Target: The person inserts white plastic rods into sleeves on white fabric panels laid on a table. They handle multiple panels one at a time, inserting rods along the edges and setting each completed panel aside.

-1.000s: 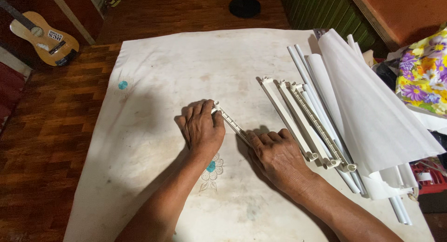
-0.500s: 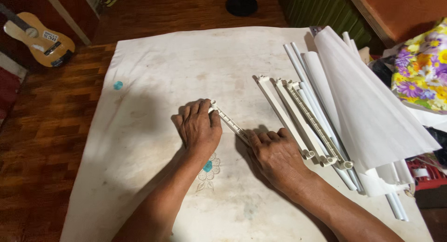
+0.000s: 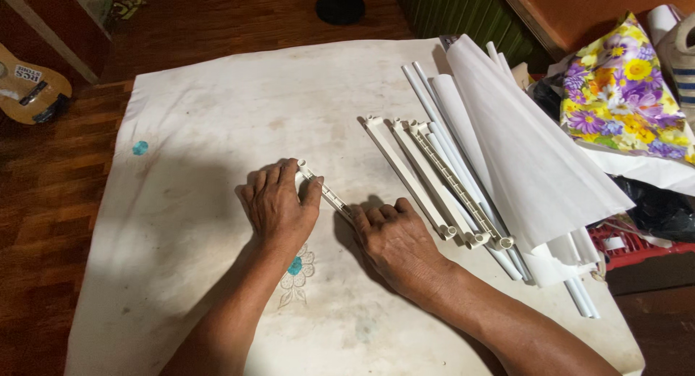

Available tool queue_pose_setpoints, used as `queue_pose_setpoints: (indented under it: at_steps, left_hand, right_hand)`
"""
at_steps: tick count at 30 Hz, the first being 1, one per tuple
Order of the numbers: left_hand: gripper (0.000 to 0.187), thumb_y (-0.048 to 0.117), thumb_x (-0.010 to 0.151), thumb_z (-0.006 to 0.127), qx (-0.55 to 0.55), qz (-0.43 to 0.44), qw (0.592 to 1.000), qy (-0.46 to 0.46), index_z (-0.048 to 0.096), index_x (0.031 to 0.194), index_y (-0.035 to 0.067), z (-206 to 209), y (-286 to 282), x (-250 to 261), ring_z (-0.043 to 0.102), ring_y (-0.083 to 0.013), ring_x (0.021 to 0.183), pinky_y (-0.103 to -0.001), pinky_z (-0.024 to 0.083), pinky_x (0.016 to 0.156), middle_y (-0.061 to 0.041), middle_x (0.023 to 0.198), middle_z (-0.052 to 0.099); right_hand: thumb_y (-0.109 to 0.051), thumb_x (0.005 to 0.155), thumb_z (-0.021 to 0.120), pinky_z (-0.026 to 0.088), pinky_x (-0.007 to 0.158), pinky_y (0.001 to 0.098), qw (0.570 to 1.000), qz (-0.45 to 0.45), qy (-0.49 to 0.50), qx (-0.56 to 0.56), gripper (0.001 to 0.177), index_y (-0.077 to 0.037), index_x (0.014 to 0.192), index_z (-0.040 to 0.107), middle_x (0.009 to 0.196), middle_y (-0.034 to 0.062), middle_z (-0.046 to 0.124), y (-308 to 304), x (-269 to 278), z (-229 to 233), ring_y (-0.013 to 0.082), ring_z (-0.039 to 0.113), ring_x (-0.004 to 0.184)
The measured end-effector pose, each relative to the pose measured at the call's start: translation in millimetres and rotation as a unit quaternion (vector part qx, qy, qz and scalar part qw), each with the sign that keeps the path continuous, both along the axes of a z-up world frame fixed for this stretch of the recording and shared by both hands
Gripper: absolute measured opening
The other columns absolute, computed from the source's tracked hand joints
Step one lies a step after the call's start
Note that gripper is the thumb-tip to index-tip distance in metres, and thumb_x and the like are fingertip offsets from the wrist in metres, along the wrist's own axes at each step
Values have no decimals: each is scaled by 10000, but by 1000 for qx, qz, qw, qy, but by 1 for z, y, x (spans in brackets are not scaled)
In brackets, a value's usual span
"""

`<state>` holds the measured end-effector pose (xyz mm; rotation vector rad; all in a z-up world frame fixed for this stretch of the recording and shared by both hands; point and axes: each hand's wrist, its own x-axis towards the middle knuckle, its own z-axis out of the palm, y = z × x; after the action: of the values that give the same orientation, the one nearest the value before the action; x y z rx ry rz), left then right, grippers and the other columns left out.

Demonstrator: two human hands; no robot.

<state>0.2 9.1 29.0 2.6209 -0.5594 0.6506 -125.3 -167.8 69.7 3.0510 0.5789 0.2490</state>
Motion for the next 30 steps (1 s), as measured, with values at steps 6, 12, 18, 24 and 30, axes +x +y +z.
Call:
queue_pose_setpoints:
  at_steps: [6,12,18,24,30]
  left_hand:
    - [538,447,852,750,-4,0,1000,4,699,1219,57,-2,-1,-1,527,-330,1177,-529,329,980,-129,1215,701]
    - [525,455,895,714,5,-3,1000,27,691,1223,46,-4,-1,3,523,-292,1207,-526,315,989,-131,1212,695]
    - [481,407,911,704,-4,-24,1000,12,695,1226,43,-6,0,1,513,-294,1232,-526,311,972,-131,1262,689]
    - [409,350,877,727,18,-37,999,14,726,1190,86,-5,0,-4,524,-280,1162,-501,332,947,-63,1209,700]
    - [359,342,872,746,40,-55,997,-39,755,1125,88,-3,1,-5,529,-275,1146,-493,346,927,-67,1193,693]
  right_hand:
    - [-149,799,778,460,650,406,1000,-4,6,12,593,115,1285,563,770,186,704,0,-2,0,260,673,726]
    - [-157,846,735,484,614,394,1000,-7,-7,16,569,106,1318,558,776,175,701,0,0,-2,238,660,685]
    - [-174,995,601,528,429,353,992,-112,46,-36,479,6,1431,517,898,207,690,-18,7,0,209,621,576]
    - [19,859,619,543,538,343,968,-226,24,-105,380,12,1238,596,930,149,680,-45,17,-3,195,662,737]
    - [-20,829,667,531,550,382,973,-214,-37,-78,294,10,1121,659,828,136,688,-48,17,-5,208,676,713]
